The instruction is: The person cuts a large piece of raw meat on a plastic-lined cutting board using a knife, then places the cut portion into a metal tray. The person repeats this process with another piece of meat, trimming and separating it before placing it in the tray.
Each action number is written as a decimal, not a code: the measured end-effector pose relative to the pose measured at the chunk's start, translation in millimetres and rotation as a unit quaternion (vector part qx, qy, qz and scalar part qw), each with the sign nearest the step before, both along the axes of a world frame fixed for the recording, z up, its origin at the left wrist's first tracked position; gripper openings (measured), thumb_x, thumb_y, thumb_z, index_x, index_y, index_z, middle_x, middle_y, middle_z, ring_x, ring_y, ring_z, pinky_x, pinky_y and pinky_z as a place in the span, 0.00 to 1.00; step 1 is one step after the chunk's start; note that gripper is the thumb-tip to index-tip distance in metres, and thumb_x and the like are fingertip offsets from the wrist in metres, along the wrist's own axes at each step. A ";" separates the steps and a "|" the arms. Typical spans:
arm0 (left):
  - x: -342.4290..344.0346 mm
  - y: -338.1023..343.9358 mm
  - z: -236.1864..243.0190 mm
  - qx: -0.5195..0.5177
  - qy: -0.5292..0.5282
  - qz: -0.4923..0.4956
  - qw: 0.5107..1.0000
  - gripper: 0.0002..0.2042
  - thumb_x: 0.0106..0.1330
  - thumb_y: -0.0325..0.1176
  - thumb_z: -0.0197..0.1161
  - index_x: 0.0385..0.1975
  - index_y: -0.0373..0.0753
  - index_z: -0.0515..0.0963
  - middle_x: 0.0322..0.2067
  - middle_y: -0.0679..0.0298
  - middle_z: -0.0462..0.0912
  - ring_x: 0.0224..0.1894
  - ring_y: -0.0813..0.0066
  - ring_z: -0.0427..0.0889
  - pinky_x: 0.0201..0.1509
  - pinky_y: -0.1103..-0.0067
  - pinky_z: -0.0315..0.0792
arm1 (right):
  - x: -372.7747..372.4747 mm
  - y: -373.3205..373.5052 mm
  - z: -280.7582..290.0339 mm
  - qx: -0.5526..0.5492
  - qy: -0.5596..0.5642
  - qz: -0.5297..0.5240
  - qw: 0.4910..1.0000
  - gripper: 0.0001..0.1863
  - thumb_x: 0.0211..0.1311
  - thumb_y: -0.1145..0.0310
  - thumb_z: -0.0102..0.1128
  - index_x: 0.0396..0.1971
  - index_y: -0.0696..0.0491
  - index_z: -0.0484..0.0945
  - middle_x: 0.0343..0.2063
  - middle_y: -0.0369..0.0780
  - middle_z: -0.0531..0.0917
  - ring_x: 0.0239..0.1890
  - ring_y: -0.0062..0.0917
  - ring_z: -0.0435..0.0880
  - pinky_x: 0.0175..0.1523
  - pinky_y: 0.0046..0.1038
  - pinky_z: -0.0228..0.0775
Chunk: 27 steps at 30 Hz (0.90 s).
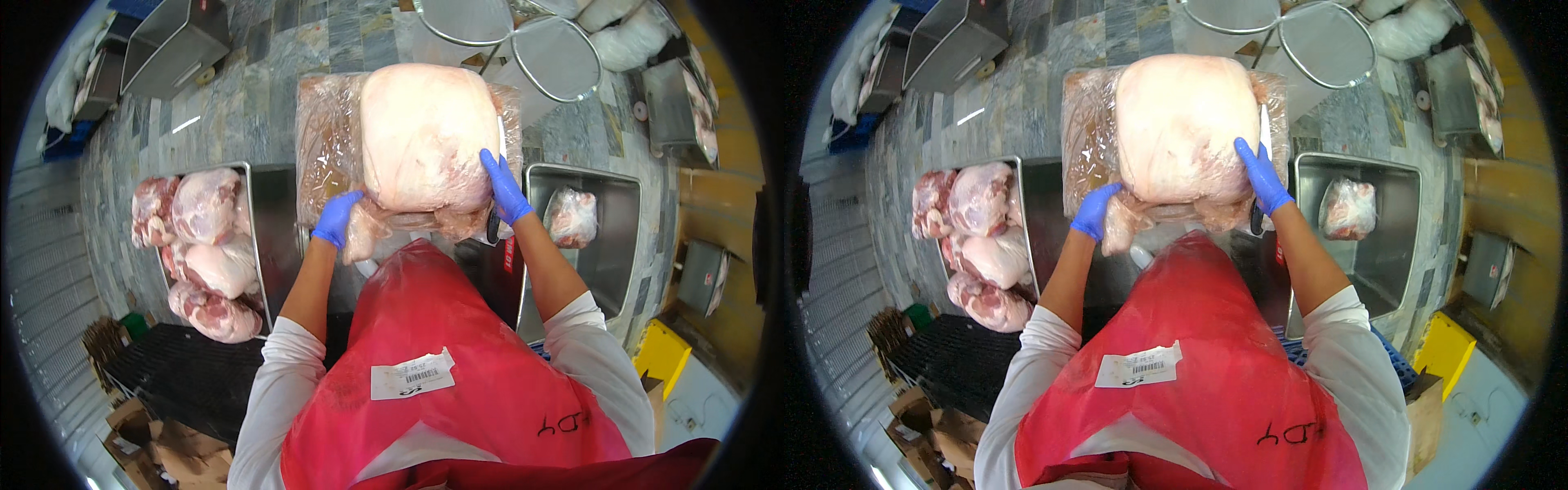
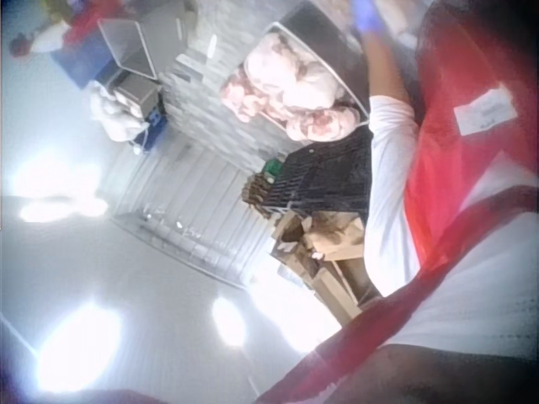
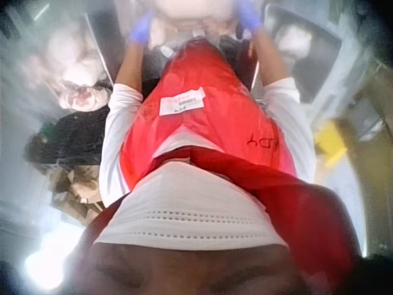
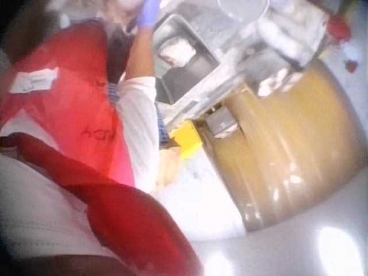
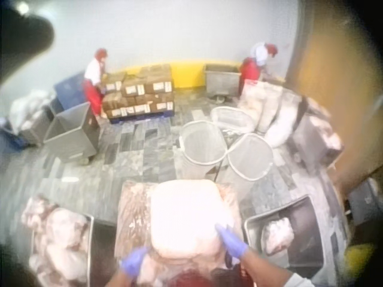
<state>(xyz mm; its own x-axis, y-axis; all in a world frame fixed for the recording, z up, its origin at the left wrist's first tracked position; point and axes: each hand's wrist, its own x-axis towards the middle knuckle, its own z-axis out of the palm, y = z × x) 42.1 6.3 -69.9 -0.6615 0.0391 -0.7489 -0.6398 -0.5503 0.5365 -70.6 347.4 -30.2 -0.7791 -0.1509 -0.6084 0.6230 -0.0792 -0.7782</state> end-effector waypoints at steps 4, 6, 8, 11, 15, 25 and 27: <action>-1.5 -16.4 -22.8 0.003 -0.021 0.061 0.998 0.20 0.71 0.38 0.59 0.58 0.34 0.76 0.48 0.53 0.84 0.49 0.56 0.85 0.52 0.63 0.80 | 1.3 -3.0 4.3 0.001 0.019 -0.003 1.000 0.44 0.70 0.46 0.60 0.73 0.58 0.55 0.68 0.46 0.68 0.68 0.33 0.68 0.72 0.35 0.58; -7.3 -14.5 -26.6 0.110 0.002 0.100 0.989 0.23 0.72 0.44 0.57 0.58 0.33 0.74 0.48 0.50 0.84 0.46 0.53 0.85 0.50 0.60 0.81 | 3.1 -5.1 5.0 0.002 0.007 -0.006 1.000 0.44 0.70 0.46 0.60 0.73 0.57 0.54 0.68 0.46 0.68 0.69 0.32 0.67 0.73 0.35 0.58; -18.7 -3.3 1.3 0.138 -0.019 0.086 0.987 0.20 0.73 0.43 0.56 0.53 0.33 0.76 0.42 0.52 0.84 0.40 0.55 0.85 0.44 0.61 0.82 | 0.7 -1.8 0.2 -0.005 -0.006 -0.020 1.000 0.44 0.69 0.45 0.60 0.73 0.56 0.55 0.68 0.45 0.68 0.69 0.33 0.68 0.73 0.36 0.58; -19.3 3.3 5.9 0.149 -0.011 0.032 0.988 0.19 0.72 0.44 0.56 0.49 0.31 0.78 0.40 0.51 0.84 0.38 0.55 0.86 0.44 0.61 0.82 | -3.3 2.1 -16.8 -0.057 -0.020 -0.005 0.998 0.44 0.69 0.44 0.61 0.73 0.56 0.55 0.68 0.45 0.68 0.68 0.33 0.68 0.72 0.36 0.59; -6.7 5.0 -2.5 0.160 -0.016 0.008 0.987 0.20 0.71 0.43 0.57 0.52 0.32 0.78 0.43 0.51 0.85 0.42 0.55 0.86 0.49 0.64 0.82 | -5.2 6.6 -33.6 -0.087 -0.029 -0.020 0.996 0.44 0.68 0.45 0.61 0.73 0.55 0.54 0.67 0.44 0.69 0.68 0.33 0.69 0.72 0.37 0.59; 29.1 -30.4 99.3 0.068 -0.090 0.122 0.986 0.11 0.66 0.38 0.65 0.43 0.40 0.77 0.29 0.61 0.80 0.30 0.65 0.81 0.37 0.70 0.80 | 52.7 -45.1 -31.9 -0.243 -0.155 -0.044 0.957 0.46 0.66 0.42 0.61 0.75 0.50 0.54 0.69 0.44 0.68 0.68 0.38 0.70 0.71 0.47 0.65; 36.5 -46.4 122.2 0.020 -0.040 0.128 0.991 0.13 0.66 0.39 0.65 0.46 0.40 0.77 0.33 0.60 0.82 0.33 0.64 0.82 0.39 0.69 0.80 | 67.5 -73.0 -19.5 -0.318 -0.189 -0.056 0.927 0.45 0.67 0.40 0.60 0.74 0.50 0.56 0.70 0.43 0.68 0.69 0.38 0.69 0.72 0.47 0.63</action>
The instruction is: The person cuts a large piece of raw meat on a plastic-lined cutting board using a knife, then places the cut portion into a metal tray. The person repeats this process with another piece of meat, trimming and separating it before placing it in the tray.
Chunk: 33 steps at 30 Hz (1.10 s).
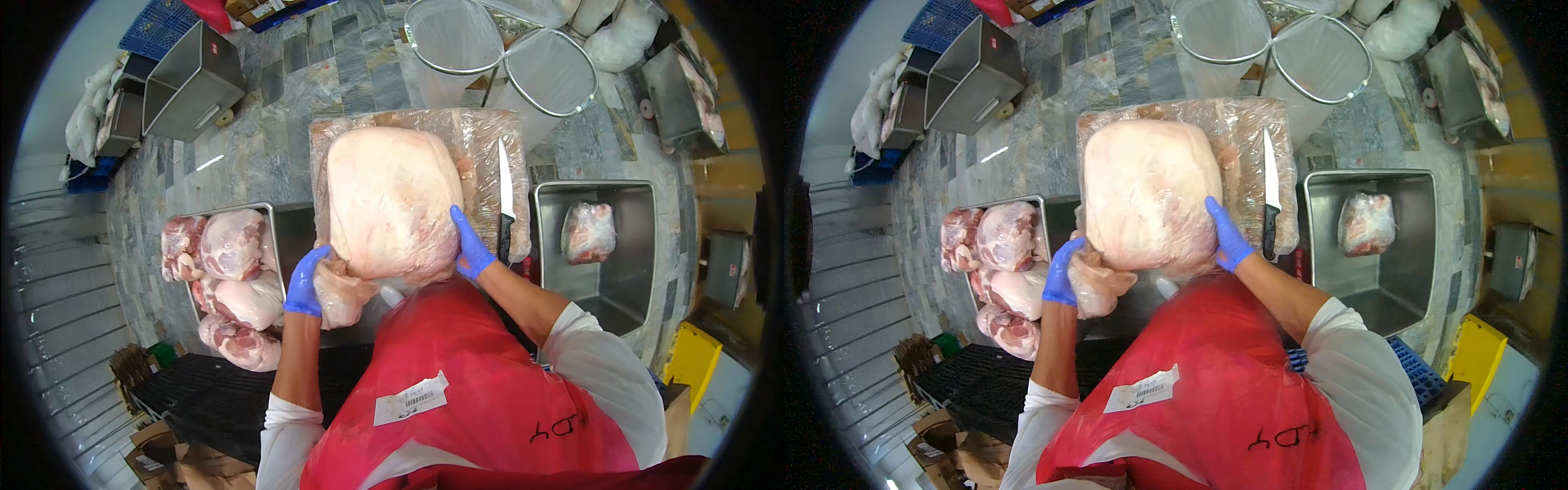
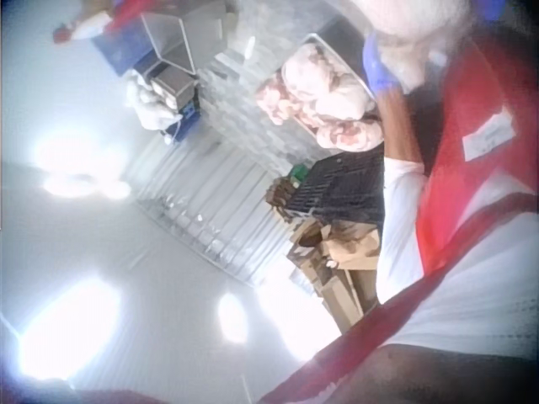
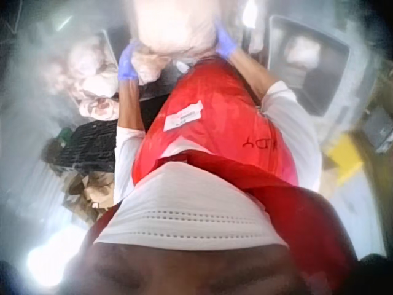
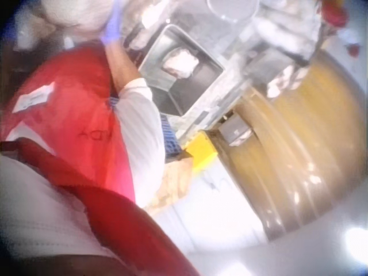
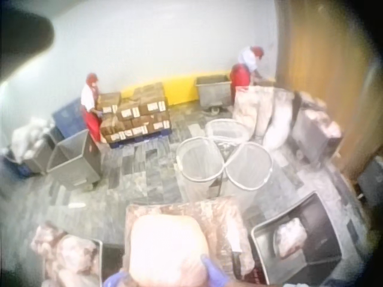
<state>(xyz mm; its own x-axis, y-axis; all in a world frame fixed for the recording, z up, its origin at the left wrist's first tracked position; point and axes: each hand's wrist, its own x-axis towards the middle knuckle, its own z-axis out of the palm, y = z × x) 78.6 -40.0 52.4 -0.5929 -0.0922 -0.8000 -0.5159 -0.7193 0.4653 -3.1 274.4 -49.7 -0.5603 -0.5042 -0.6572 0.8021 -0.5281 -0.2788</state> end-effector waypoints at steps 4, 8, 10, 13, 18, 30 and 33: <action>-17.6 19.7 91.9 -0.033 0.016 -0.011 0.999 0.17 0.66 0.38 0.65 0.51 0.39 0.76 0.39 0.60 0.83 0.37 0.64 0.83 0.46 0.70 0.79 | 5.5 -45.8 13.4 -0.108 -0.007 -0.050 0.993 0.42 0.71 0.34 0.47 0.74 0.49 0.60 0.71 0.40 0.68 0.71 0.36 0.67 0.76 0.44 0.56; -45.8 32.1 95.0 -0.047 0.098 -0.116 0.987 0.12 0.67 0.34 0.64 0.47 0.38 0.80 0.38 0.65 0.83 0.39 0.73 0.82 0.48 0.76 0.77 | -13.4 -73.6 6.7 -0.185 -0.042 -0.036 0.981 0.41 0.71 0.31 0.39 0.71 0.47 0.64 0.70 0.41 0.69 0.69 0.37 0.70 0.72 0.47 0.63; -67.9 66.1 102.0 -0.079 0.142 -0.175 0.971 0.08 0.67 0.31 0.64 0.43 0.38 0.81 0.37 0.67 0.83 0.39 0.77 0.82 0.46 0.77 0.76 | -19.8 -66.7 5.9 -0.148 -0.020 -0.010 0.989 0.39 0.72 0.32 0.38 0.70 0.46 0.66 0.68 0.41 0.72 0.67 0.36 0.73 0.70 0.46 0.66; -72.8 78.6 98.4 -0.003 0.152 -0.203 0.967 0.07 0.68 0.32 0.64 0.40 0.37 0.81 0.36 0.66 0.83 0.38 0.77 0.82 0.45 0.78 0.76 | -25.5 -27.1 41.0 -0.156 -0.022 -0.045 0.986 0.37 0.73 0.33 0.39 0.70 0.44 0.65 0.66 0.39 0.74 0.66 0.34 0.73 0.68 0.45 0.68; -62.5 97.1 31.2 -0.117 0.140 -0.366 0.912 0.10 0.67 0.35 0.65 0.39 0.34 0.82 0.35 0.64 0.83 0.36 0.77 0.79 0.43 0.78 0.74 | -13.7 46.3 40.0 -0.054 0.043 -0.041 0.997 0.39 0.71 0.36 0.48 0.73 0.44 0.60 0.70 0.40 0.67 0.70 0.35 0.68 0.68 0.50 0.67; -25.9 92.4 36.8 -0.247 0.230 -0.542 0.770 0.13 0.68 0.38 0.67 0.39 0.32 0.84 0.33 0.65 0.84 0.37 0.79 0.79 0.44 0.79 0.74 | -75.5 15.3 83.0 0.703 0.538 0.156 0.439 0.55 0.53 0.43 0.70 0.72 0.62 0.56 0.72 0.56 0.59 0.75 0.49 0.56 0.76 0.46 0.49; -16.8 69.9 54.5 -0.209 0.186 -0.574 0.769 0.15 0.67 0.38 0.69 0.42 0.30 0.83 0.33 0.65 0.85 0.36 0.79 0.79 0.42 0.79 0.75 | -105.7 -1.9 83.8 0.745 0.535 0.188 0.351 0.41 0.54 0.44 0.67 0.60 0.60 0.70 0.62 0.52 0.72 0.66 0.48 0.68 0.68 0.47 0.60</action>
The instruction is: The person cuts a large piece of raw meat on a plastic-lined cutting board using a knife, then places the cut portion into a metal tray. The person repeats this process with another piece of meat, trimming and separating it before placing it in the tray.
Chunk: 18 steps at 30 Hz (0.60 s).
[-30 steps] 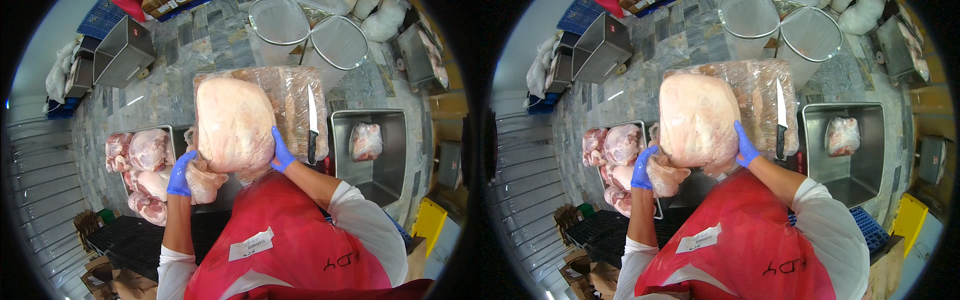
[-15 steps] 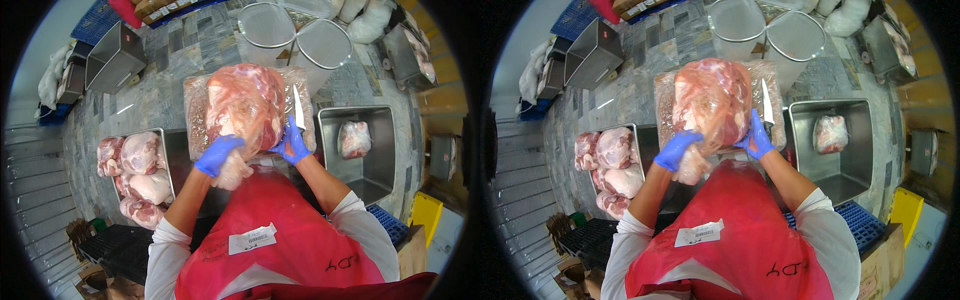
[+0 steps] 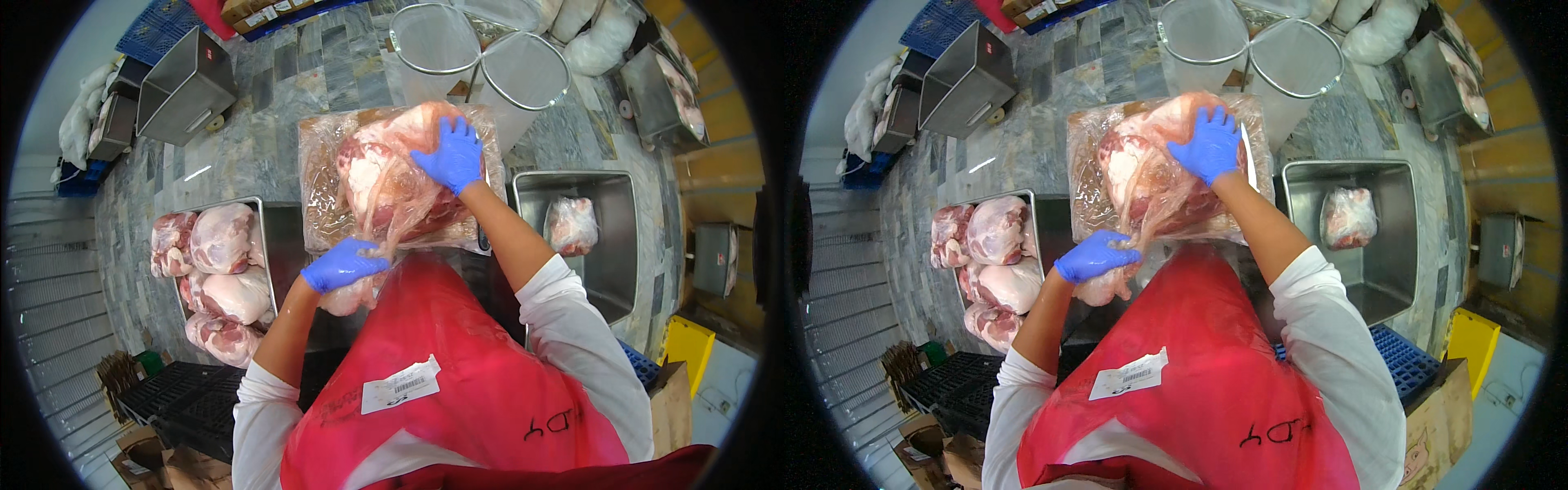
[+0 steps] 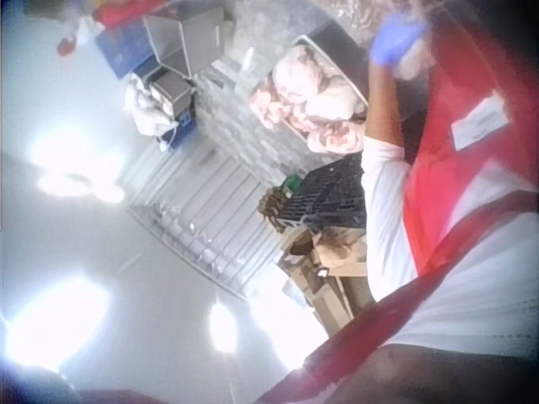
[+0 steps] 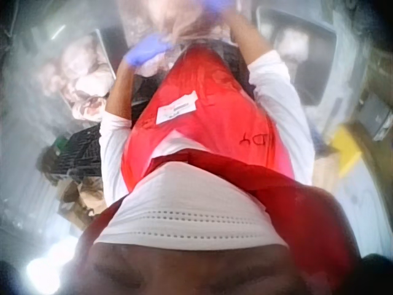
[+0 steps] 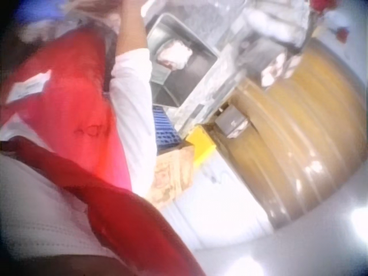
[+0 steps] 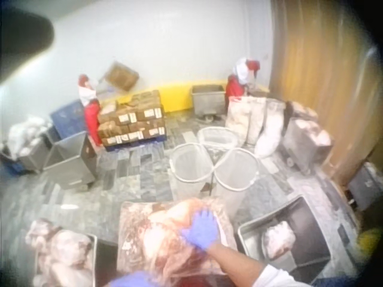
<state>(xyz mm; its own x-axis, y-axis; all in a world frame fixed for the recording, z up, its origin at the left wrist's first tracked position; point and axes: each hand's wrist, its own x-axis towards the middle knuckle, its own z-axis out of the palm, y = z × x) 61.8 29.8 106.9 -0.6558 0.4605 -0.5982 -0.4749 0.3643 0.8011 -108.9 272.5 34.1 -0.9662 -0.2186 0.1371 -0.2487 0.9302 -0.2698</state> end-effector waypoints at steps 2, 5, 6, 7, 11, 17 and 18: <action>7.9 -15.0 1.4 0.004 -0.044 0.057 0.997 0.15 0.67 0.38 0.68 0.41 0.30 0.83 0.34 0.64 0.85 0.36 0.78 0.81 0.43 0.78 0.76 | -3.4 -9.7 -11.7 -0.016 0.023 0.036 0.999 0.30 0.55 0.47 0.65 0.48 0.57 0.76 0.51 0.49 0.79 0.56 0.45 0.76 0.60 0.46 0.67; 24.3 -31.7 1.9 0.017 -0.064 0.147 0.987 0.14 0.67 0.38 0.68 0.41 0.30 0.84 0.34 0.64 0.85 0.36 0.79 0.81 0.42 0.79 0.76 | 1.8 -27.6 -24.6 -0.137 0.013 0.086 0.987 0.16 0.56 0.58 0.64 0.34 0.55 0.78 0.35 0.44 0.83 0.39 0.39 0.82 0.46 0.41 0.72; 27.5 -36.9 1.4 0.023 -0.062 0.176 0.982 0.14 0.67 0.37 0.69 0.41 0.31 0.84 0.34 0.65 0.85 0.36 0.79 0.81 0.42 0.79 0.76 | 9.1 -31.9 -25.6 -0.225 -0.018 0.081 0.971 0.12 0.57 0.61 0.64 0.31 0.55 0.77 0.31 0.43 0.82 0.35 0.35 0.82 0.42 0.38 0.73; 27.8 -42.8 -0.5 -0.003 -0.001 0.194 0.981 0.14 0.67 0.37 0.69 0.42 0.31 0.84 0.34 0.65 0.85 0.36 0.79 0.81 0.42 0.79 0.76 | 17.4 -36.2 -23.3 -0.310 -0.048 0.073 0.947 0.09 0.58 0.65 0.63 0.29 0.55 0.76 0.27 0.42 0.82 0.31 0.32 0.82 0.39 0.35 0.73; 30.2 -72.2 -18.0 -0.030 0.147 0.309 0.939 0.20 0.65 0.35 0.71 0.53 0.31 0.79 0.45 0.62 0.84 0.47 0.77 0.80 0.52 0.79 0.75 | 62.2 -57.1 12.1 -0.520 -0.195 0.106 0.825 0.03 0.59 0.73 0.58 0.30 0.56 0.76 0.23 0.40 0.78 0.28 0.22 0.76 0.35 0.29 0.71; -7.8 -48.9 8.5 0.004 0.208 0.355 0.911 0.34 0.65 0.37 0.72 0.67 0.28 0.67 0.59 0.52 0.77 0.59 0.67 0.76 0.65 0.73 0.70 | 98.7 -53.8 49.9 -0.353 -0.128 0.308 0.874 0.03 0.56 0.72 0.58 0.29 0.55 0.78 0.27 0.45 0.82 0.29 0.37 0.82 0.37 0.40 0.74; -17.9 -40.5 6.4 -0.022 0.212 0.327 0.921 0.37 0.63 0.39 0.73 0.68 0.28 0.65 0.60 0.49 0.76 0.61 0.64 0.76 0.65 0.72 0.70 | 104.7 -57.3 51.8 -0.346 -0.053 0.377 0.858 0.05 0.55 0.68 0.60 0.27 0.54 0.79 0.28 0.46 0.83 0.32 0.46 0.82 0.39 0.45 0.73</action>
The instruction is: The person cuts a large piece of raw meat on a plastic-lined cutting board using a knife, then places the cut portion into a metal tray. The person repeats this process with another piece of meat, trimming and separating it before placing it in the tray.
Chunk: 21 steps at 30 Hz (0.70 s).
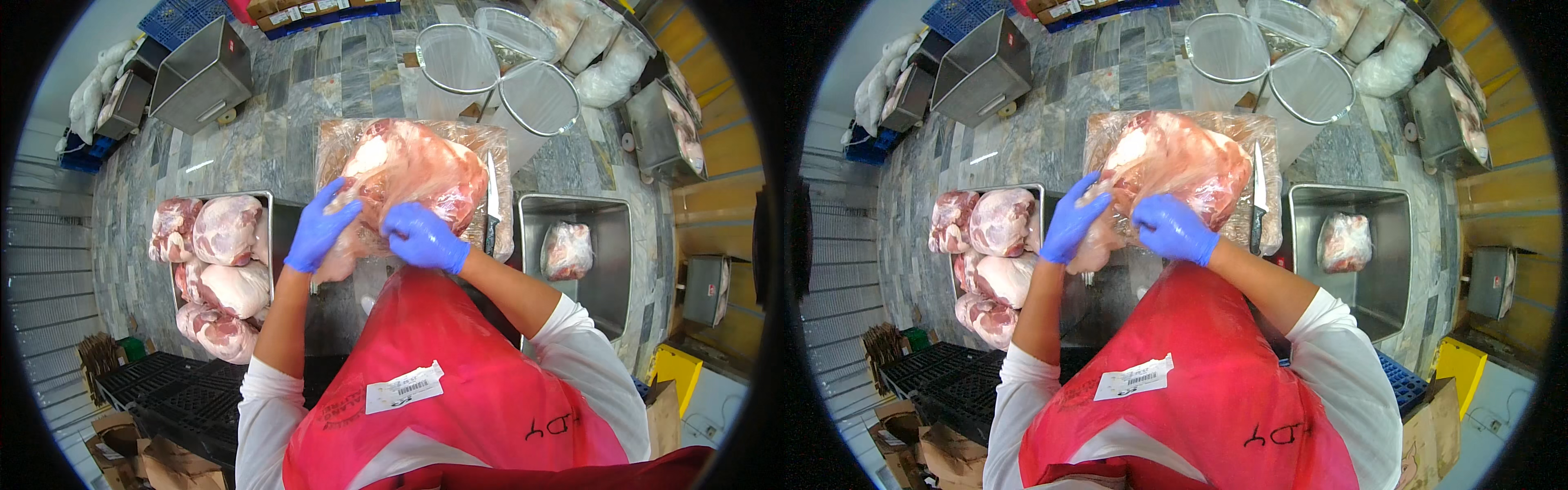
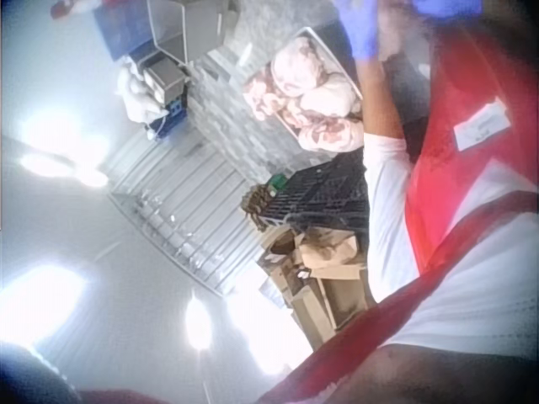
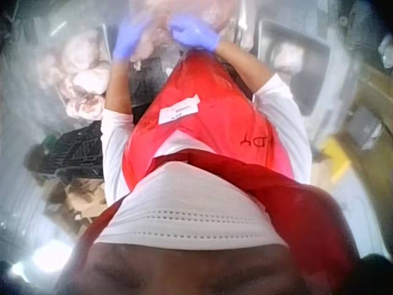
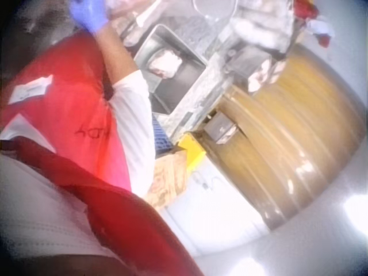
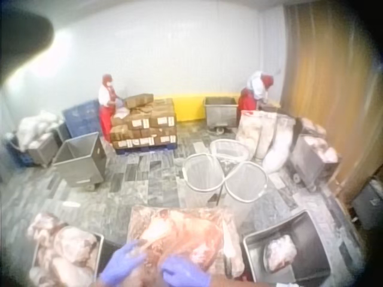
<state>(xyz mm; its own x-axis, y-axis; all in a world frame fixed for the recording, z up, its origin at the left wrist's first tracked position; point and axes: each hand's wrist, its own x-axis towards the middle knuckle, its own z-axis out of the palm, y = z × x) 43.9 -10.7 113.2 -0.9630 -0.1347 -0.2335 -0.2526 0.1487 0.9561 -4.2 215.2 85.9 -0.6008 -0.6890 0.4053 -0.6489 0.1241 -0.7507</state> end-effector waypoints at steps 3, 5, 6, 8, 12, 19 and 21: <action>-27.9 33.4 -13.5 -0.139 -0.021 -0.055 0.989 0.46 0.58 0.46 0.75 0.71 0.27 0.58 0.63 0.42 0.73 0.64 0.53 0.75 0.65 0.68 0.71 | 9.2 2.7 -3.0 0.105 0.079 0.043 0.990 0.08 0.56 0.64 0.60 0.26 0.53 0.81 0.26 0.45 0.82 0.32 0.44 0.82 0.39 0.45 0.73; -39.0 58.0 -18.9 -0.296 -0.031 -0.066 0.952 0.53 0.54 0.49 0.77 0.73 0.28 0.53 0.63 0.37 0.71 0.65 0.45 0.74 0.65 0.66 0.72 | -0.1 10.0 -2.8 0.167 0.048 0.047 0.984 0.10 0.57 0.61 0.62 0.26 0.53 0.81 0.31 0.46 0.82 0.36 0.44 0.82 0.43 0.46 0.72; -40.7 65.5 -17.7 -0.332 -0.061 -0.071 0.939 0.60 0.49 0.51 0.78 0.74 0.28 0.46 0.64 0.35 0.69 0.64 0.39 0.74 0.62 0.62 0.74 | -6.4 14.1 5.5 0.180 -0.004 0.012 0.984 0.10 0.57 0.61 0.64 0.26 0.53 0.82 0.34 0.46 0.82 0.39 0.44 0.81 0.45 0.45 0.72; -34.7 59.9 -59.8 -0.416 0.006 -0.029 0.909 0.60 0.50 0.50 0.78 0.75 0.29 0.44 0.64 0.36 0.69 0.61 0.39 0.76 0.61 0.61 0.75 | -32.0 21.3 8.7 0.180 -0.043 -0.088 0.979 0.12 0.57 0.59 0.67 0.28 0.53 0.82 0.38 0.46 0.83 0.42 0.44 0.81 0.48 0.45 0.72; -36.9 55.7 -70.4 -0.458 -0.014 0.007 0.889 0.54 0.52 0.51 0.76 0.74 0.35 0.52 0.62 0.40 0.72 0.56 0.39 0.79 0.57 0.59 0.76 | -111.1 43.4 -52.9 0.164 0.127 -0.340 0.917 0.18 0.59 0.54 0.64 0.36 0.55 0.83 0.41 0.50 0.84 0.40 0.47 0.83 0.48 0.46 0.75; -51.2 52.6 -60.2 -0.446 -0.016 -0.056 0.893 0.27 0.59 0.45 0.68 0.56 0.38 0.77 0.52 0.45 0.78 0.52 0.44 0.81 0.55 0.57 0.76 | -165.2 27.1 -83.5 0.116 -0.095 -0.305 0.941 0.16 0.63 0.58 0.64 0.37 0.57 0.82 0.37 0.46 0.86 0.39 0.39 0.85 0.46 0.40 0.76; -58.8 52.7 -53.2 -0.417 0.018 -0.019 0.908 0.23 0.59 0.42 0.66 0.53 0.35 0.80 0.50 0.45 0.80 0.51 0.45 0.82 0.55 0.59 0.76 | -166.9 29.9 -73.4 -0.003 -0.159 -0.309 0.938 0.13 0.65 0.61 0.62 0.36 0.57 0.82 0.32 0.43 0.86 0.36 0.31 0.85 0.44 0.35 0.75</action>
